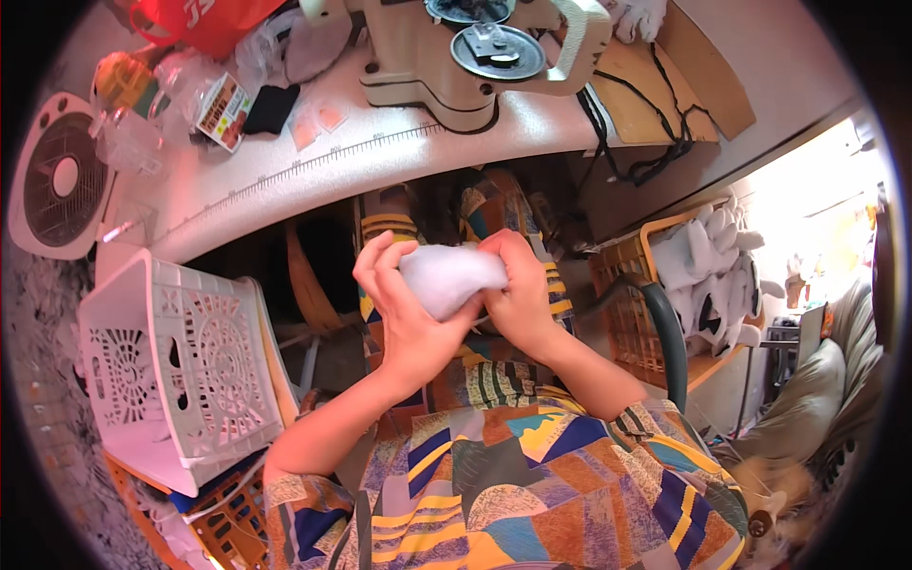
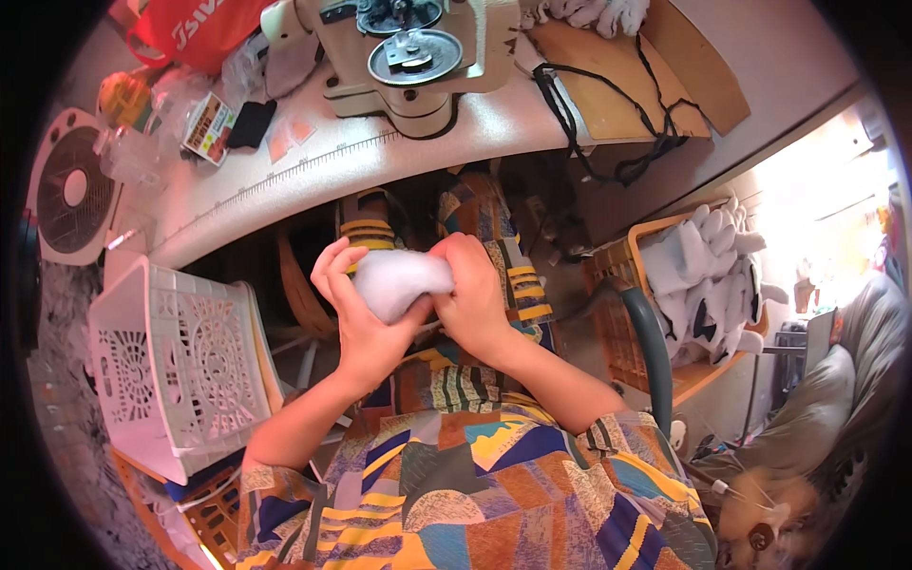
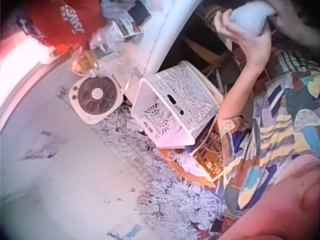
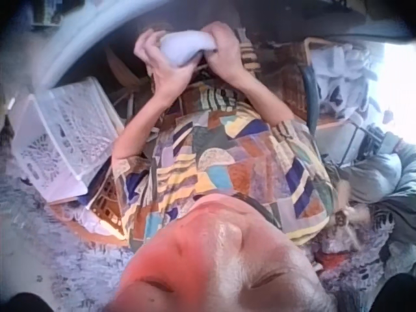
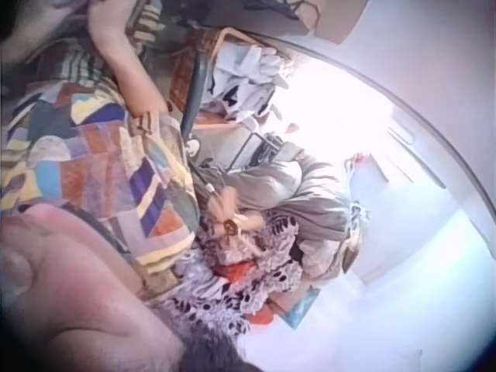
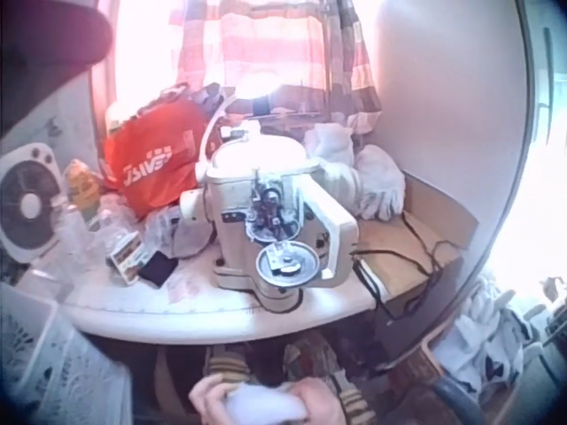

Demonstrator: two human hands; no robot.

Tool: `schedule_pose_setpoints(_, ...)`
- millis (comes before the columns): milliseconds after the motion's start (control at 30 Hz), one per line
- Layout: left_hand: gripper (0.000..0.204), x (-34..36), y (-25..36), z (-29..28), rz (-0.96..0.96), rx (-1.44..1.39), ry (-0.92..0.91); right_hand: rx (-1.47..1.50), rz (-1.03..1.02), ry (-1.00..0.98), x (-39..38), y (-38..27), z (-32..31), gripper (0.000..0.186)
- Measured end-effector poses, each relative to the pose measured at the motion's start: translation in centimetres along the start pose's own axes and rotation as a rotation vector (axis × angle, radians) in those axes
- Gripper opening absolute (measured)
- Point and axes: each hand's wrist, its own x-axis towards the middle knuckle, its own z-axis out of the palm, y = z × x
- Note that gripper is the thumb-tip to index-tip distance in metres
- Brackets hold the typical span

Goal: Sewing and assembling fabric pieces to create a plush toy using a sewing machine.

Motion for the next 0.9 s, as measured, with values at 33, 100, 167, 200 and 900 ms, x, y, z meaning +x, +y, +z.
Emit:
schedule_pose_setpoints(33,0.069,0.0,-1.0,0.4,0.019,0.064,0.065,0.006,-0.062,0.022,0.3,-0.4,0.3,0.021)
schedule_pose_setpoints(100,0.046,0.4,-3.1,-0.1,-0.153,-0.003,-0.007,-0.041,-0.199,0.061,0.6,-0.6,0.7,0.024)
schedule_pose_setpoints(167,0.031,1.4,-2.6,-1.1,-0.153,-0.122,-0.004,-0.123,-0.264,0.071,0.8,-0.7,1.2,0.027)
schedule_pose_setpoints(200,0.029,1.5,-1.7,-0.9,-0.072,-0.221,0.026,-0.172,-0.286,0.079,0.9,-0.5,1.5,0.029)
schedule_pose_setpoints(900,0.022,2.7,1.8,-4.3,0.215,-0.165,0.417,0.012,-0.671,0.222,3.2,-5.1,-0.2,0.042)
